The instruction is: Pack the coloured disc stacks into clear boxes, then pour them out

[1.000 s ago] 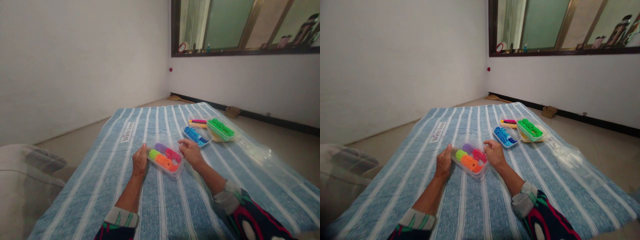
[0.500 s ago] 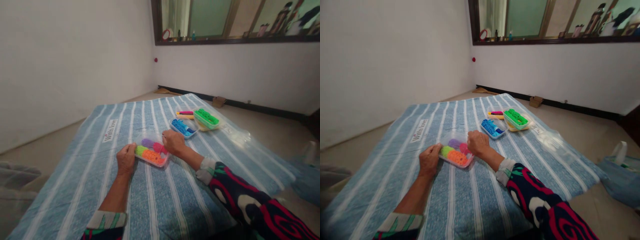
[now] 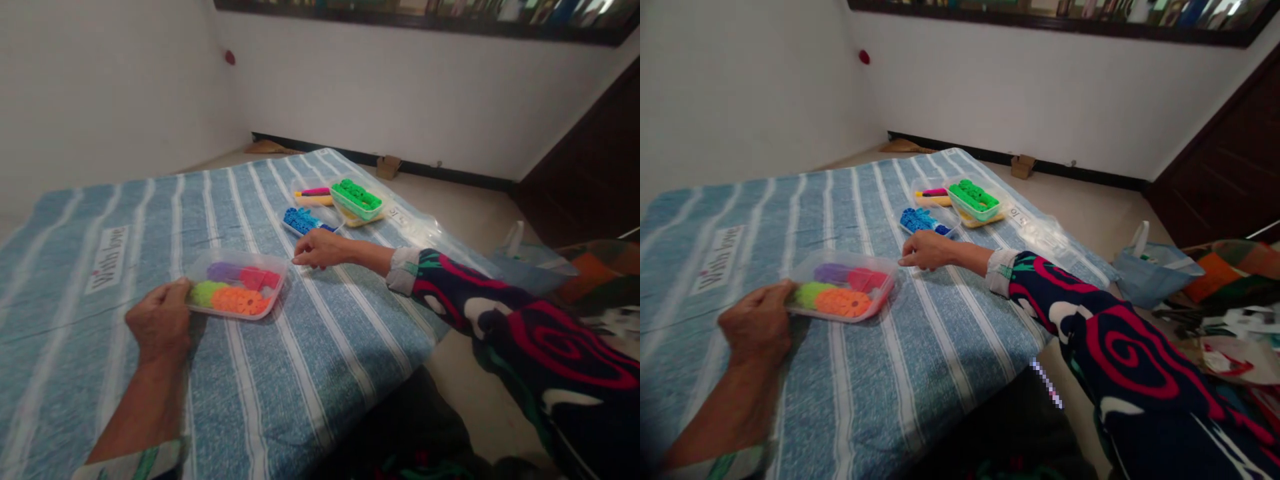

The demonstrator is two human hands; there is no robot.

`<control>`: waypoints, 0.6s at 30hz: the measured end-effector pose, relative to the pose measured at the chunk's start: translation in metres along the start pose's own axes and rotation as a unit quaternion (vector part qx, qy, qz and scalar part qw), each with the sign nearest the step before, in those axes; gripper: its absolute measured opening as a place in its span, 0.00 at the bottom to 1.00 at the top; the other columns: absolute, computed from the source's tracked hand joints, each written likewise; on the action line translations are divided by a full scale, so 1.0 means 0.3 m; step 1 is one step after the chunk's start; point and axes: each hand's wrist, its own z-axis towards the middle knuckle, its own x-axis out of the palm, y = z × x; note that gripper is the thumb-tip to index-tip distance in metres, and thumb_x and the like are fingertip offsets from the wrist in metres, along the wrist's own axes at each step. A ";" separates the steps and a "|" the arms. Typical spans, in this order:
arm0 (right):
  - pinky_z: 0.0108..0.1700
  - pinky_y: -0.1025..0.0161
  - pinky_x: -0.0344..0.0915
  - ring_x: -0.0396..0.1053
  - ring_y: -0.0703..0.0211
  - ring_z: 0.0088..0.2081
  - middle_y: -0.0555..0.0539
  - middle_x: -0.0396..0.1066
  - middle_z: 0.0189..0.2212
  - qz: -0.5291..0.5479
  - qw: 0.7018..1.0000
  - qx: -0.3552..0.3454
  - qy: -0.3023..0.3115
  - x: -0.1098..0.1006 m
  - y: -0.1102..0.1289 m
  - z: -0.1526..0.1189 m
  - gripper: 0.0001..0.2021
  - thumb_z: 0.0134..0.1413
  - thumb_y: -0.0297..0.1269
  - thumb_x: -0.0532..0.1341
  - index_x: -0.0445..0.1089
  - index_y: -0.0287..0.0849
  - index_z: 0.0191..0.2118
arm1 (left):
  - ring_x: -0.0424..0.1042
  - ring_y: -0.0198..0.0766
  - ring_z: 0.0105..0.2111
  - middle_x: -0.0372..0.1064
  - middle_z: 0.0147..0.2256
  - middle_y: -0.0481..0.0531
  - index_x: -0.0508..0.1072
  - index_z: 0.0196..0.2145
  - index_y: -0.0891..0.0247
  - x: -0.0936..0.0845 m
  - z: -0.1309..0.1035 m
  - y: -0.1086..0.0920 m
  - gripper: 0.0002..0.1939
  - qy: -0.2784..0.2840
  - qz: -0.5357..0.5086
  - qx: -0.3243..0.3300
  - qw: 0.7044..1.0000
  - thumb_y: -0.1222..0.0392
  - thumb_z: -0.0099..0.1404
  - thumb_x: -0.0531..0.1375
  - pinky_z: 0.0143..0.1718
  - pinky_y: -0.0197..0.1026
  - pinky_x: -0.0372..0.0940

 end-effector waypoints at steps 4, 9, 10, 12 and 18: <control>0.23 0.72 0.59 0.65 0.69 0.19 0.54 0.66 0.18 0.041 0.999 0.017 0.024 -0.022 -0.028 -0.085 0.08 0.55 0.34 0.58 0.71 0.34 0.33 | 0.61 0.30 0.22 0.63 0.18 0.41 0.79 0.30 0.69 0.001 0.002 -0.004 0.13 -0.015 0.010 -0.007 1.000 0.58 0.49 0.62 0.25 0.34 0.56; 0.25 0.72 0.59 0.65 0.70 0.19 0.54 0.67 0.19 0.026 0.998 0.021 0.046 -0.015 -0.063 -0.169 0.06 0.53 0.30 0.58 0.72 0.34 0.32 | 0.62 0.30 0.22 0.64 0.18 0.41 0.79 0.32 0.68 0.000 -0.004 -0.021 0.12 -0.014 0.014 -0.012 1.000 0.60 0.50 0.62 0.24 0.33 0.56; 0.26 0.72 0.59 0.64 0.71 0.20 0.54 0.67 0.19 0.021 0.999 0.022 0.045 -0.010 -0.069 -0.181 0.06 0.52 0.30 0.58 0.72 0.35 0.32 | 0.61 0.29 0.21 0.63 0.18 0.41 0.79 0.32 0.69 0.001 -0.003 -0.019 0.12 -0.017 0.013 -0.011 1.000 0.60 0.50 0.62 0.24 0.33 0.55; 0.28 0.71 0.59 0.64 0.71 0.20 0.55 0.66 0.18 0.015 0.999 0.023 0.039 0.001 -0.080 -0.200 0.06 0.52 0.29 0.58 0.73 0.35 0.31 | 0.60 0.29 0.21 0.61 0.17 0.41 0.79 0.31 0.69 0.005 0.000 -0.011 0.12 -0.023 0.013 -0.002 1.000 0.60 0.50 0.62 0.23 0.33 0.55; 0.27 0.71 0.59 0.64 0.70 0.19 0.55 0.65 0.16 0.034 0.998 0.031 0.036 0.026 -0.100 -0.202 0.06 0.51 0.28 0.58 0.72 0.35 0.30 | 0.59 0.29 0.20 0.61 0.17 0.40 0.78 0.30 0.70 0.006 0.001 0.005 0.10 -0.029 0.036 0.024 0.999 0.62 0.49 0.63 0.23 0.33 0.55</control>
